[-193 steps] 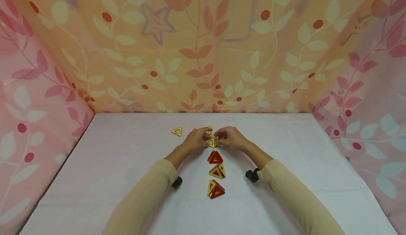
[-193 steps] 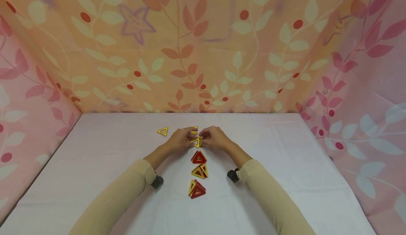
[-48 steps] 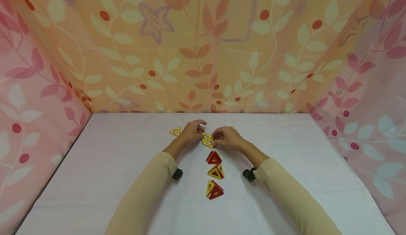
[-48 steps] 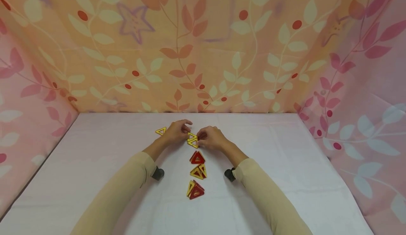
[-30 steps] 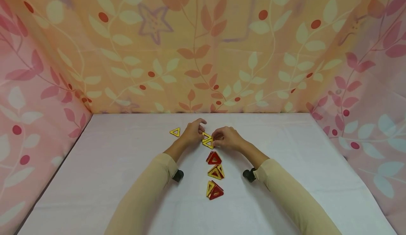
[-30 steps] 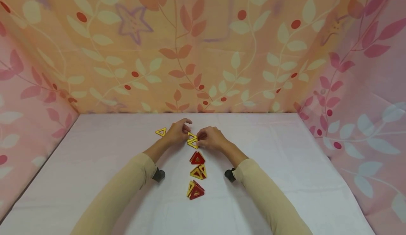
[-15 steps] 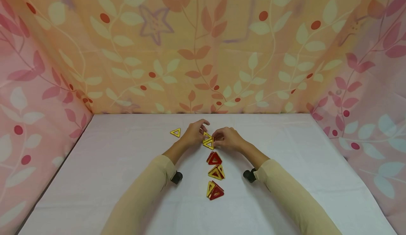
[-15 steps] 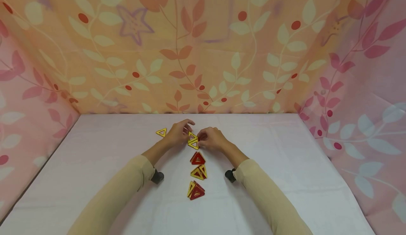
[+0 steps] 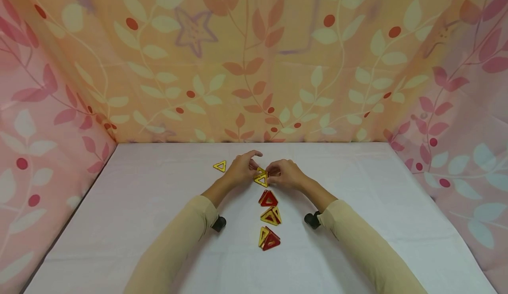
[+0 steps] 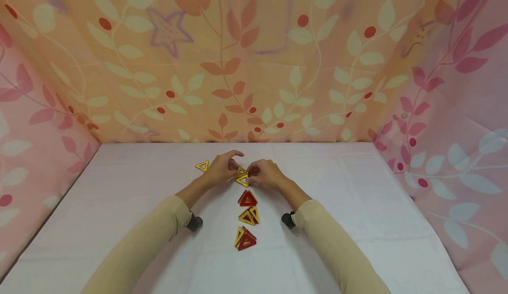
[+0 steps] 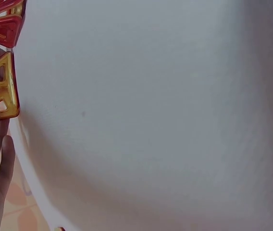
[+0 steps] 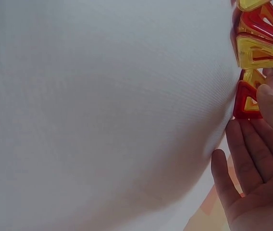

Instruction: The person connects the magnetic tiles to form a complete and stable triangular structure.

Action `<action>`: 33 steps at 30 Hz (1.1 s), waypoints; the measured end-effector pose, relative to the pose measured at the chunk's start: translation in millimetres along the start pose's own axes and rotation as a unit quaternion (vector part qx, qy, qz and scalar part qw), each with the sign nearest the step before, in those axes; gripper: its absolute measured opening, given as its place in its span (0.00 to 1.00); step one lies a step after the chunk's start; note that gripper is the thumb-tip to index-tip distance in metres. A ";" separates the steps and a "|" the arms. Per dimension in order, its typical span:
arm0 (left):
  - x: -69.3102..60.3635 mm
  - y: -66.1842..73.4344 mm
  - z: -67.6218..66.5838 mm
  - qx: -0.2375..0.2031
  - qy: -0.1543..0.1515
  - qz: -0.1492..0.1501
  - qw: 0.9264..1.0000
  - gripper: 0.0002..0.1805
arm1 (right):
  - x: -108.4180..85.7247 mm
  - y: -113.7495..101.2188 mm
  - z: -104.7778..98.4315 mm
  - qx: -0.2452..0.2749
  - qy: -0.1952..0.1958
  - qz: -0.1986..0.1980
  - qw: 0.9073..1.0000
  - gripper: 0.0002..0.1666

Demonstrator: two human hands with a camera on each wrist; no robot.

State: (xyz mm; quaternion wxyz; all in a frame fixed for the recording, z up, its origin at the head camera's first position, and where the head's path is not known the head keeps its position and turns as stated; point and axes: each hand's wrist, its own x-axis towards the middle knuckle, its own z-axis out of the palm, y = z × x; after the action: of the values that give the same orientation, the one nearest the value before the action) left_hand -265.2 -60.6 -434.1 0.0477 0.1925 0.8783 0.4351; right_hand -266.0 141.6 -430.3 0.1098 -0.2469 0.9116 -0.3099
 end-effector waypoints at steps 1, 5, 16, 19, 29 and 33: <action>0.1 -0.2 -0.1 0.004 0.001 0.002 1.000 0.30 | -0.2 0.0 -0.1 0.000 0.000 0.000 1.000 0.17; 0.9 0.1 0.3 0.018 -0.001 0.014 1.000 0.24 | -1.3 -0.2 -0.3 -0.001 0.004 -0.002 1.000 0.19; 3.1 -0.1 3.7 0.033 -0.018 0.031 0.999 0.06 | -2.2 0.4 -1.3 0.002 0.008 -0.022 1.000 0.19; 1.9 1.4 3.6 0.026 -0.025 0.026 0.999 0.05 | -2.1 0.0 -1.5 0.004 0.006 -0.022 1.000 0.19; 0.3 1.4 4.5 0.015 -0.023 0.027 0.999 0.05 | -2.2 -1.8 -0.1 -0.006 0.008 -0.016 1.000 0.19; 0.5 1.5 5.4 0.021 -0.020 0.033 0.999 0.05 | -1.7 -1.7 0.0 -0.020 0.010 -0.020 1.000 0.18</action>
State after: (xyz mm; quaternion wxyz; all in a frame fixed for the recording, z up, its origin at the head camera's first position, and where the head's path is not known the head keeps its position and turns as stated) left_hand -263.8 -55.5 -436.2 0.0470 0.2308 0.8793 0.4139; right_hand -263.9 141.3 -429.1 0.0895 -0.2640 0.9135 -0.2964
